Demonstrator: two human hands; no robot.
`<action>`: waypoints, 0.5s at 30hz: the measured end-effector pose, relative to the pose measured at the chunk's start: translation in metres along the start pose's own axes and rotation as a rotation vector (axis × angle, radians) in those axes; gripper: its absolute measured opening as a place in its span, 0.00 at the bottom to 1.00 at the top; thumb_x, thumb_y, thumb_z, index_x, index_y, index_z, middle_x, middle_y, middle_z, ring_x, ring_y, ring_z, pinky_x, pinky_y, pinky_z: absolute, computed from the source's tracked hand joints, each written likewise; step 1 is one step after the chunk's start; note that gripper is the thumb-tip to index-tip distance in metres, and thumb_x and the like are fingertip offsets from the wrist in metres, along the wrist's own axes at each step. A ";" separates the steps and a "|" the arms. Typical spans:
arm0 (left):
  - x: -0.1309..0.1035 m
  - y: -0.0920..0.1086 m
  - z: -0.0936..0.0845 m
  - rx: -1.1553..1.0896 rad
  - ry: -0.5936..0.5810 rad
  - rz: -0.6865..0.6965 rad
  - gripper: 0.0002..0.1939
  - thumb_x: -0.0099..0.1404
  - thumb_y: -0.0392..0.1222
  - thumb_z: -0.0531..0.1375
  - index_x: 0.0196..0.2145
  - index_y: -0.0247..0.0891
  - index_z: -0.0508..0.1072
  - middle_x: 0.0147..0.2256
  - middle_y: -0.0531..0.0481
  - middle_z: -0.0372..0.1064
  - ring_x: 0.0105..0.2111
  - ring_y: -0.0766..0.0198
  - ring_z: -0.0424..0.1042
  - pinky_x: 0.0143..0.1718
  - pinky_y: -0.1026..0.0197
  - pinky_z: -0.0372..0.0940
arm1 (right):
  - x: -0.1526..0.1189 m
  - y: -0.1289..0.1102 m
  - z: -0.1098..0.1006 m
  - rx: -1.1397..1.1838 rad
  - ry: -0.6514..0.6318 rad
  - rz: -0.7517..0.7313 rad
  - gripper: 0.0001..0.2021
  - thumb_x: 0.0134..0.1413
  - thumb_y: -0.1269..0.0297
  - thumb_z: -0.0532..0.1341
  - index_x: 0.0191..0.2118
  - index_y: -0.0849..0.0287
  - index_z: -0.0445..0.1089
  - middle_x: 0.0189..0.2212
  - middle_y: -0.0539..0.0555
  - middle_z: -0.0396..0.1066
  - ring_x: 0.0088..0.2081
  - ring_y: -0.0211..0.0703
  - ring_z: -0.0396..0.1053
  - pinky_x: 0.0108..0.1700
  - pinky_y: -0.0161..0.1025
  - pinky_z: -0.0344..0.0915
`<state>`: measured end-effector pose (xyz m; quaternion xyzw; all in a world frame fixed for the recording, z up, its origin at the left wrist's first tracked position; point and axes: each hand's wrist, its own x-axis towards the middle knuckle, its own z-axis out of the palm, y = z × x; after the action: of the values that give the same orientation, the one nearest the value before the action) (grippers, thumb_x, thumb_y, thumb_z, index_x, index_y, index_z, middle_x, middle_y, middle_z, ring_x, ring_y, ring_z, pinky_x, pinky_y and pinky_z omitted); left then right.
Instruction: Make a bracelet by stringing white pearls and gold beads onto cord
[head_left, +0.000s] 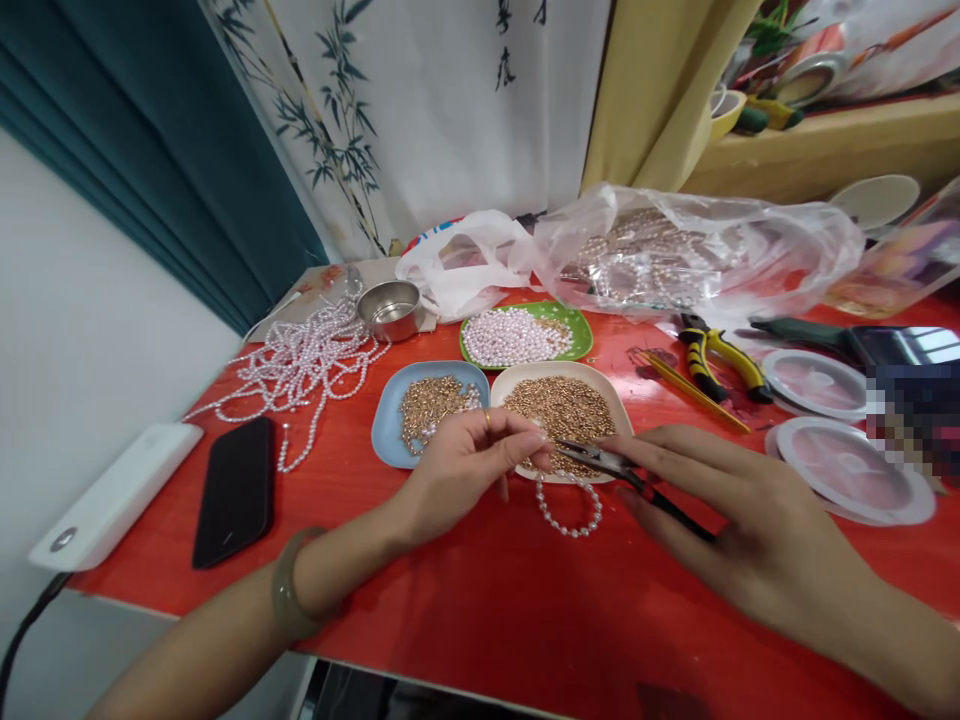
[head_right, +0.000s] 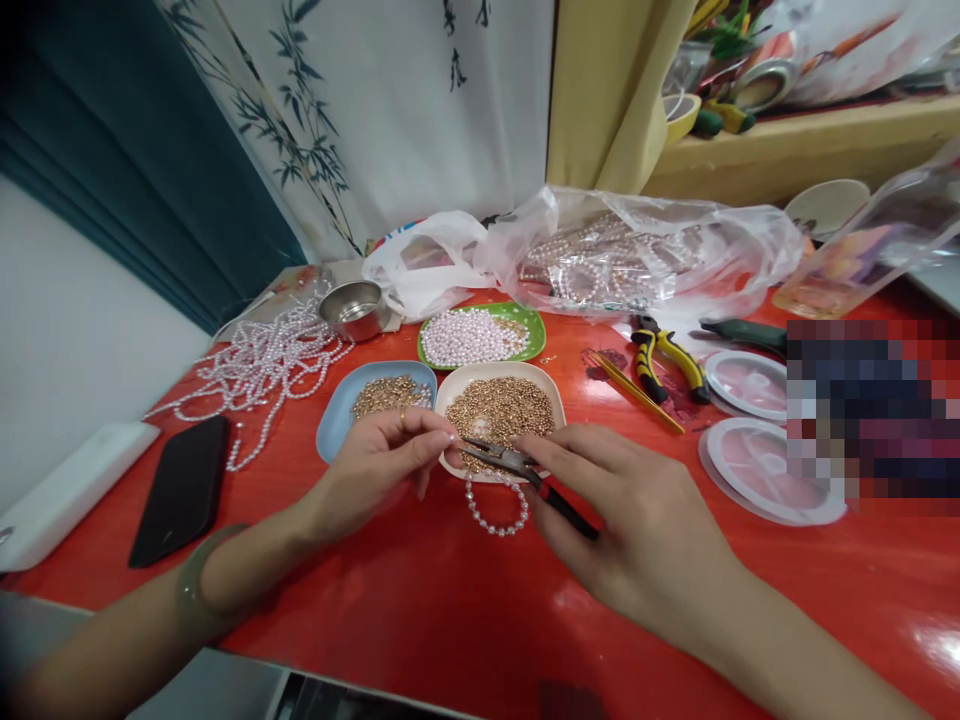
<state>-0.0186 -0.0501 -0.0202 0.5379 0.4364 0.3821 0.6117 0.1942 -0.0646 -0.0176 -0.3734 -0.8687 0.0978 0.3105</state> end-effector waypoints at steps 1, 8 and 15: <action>-0.001 0.000 0.000 0.017 0.006 0.007 0.08 0.58 0.43 0.57 0.29 0.35 0.70 0.24 0.51 0.70 0.19 0.73 0.62 0.18 0.69 0.56 | 0.000 0.000 0.001 -0.005 -0.006 0.004 0.16 0.51 0.73 0.54 0.47 0.60 0.66 0.35 0.59 0.72 0.33 0.45 0.71 0.31 0.40 0.68; -0.001 -0.001 0.003 0.082 0.011 0.057 0.08 0.58 0.43 0.57 0.28 0.35 0.70 0.25 0.51 0.70 0.22 0.71 0.64 0.22 0.67 0.58 | -0.005 0.002 0.002 -0.025 0.018 -0.008 0.15 0.51 0.72 0.55 0.46 0.60 0.67 0.36 0.59 0.72 0.33 0.45 0.71 0.30 0.39 0.68; -0.002 0.000 0.003 0.119 0.028 0.056 0.07 0.58 0.42 0.57 0.28 0.36 0.70 0.24 0.52 0.70 0.20 0.72 0.62 0.21 0.68 0.56 | -0.005 0.001 0.004 -0.063 -0.003 -0.019 0.13 0.51 0.72 0.55 0.44 0.66 0.68 0.34 0.62 0.71 0.31 0.47 0.71 0.25 0.40 0.68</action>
<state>-0.0166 -0.0530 -0.0198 0.5797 0.4517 0.3800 0.5617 0.1946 -0.0672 -0.0234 -0.3745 -0.8752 0.0681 0.2984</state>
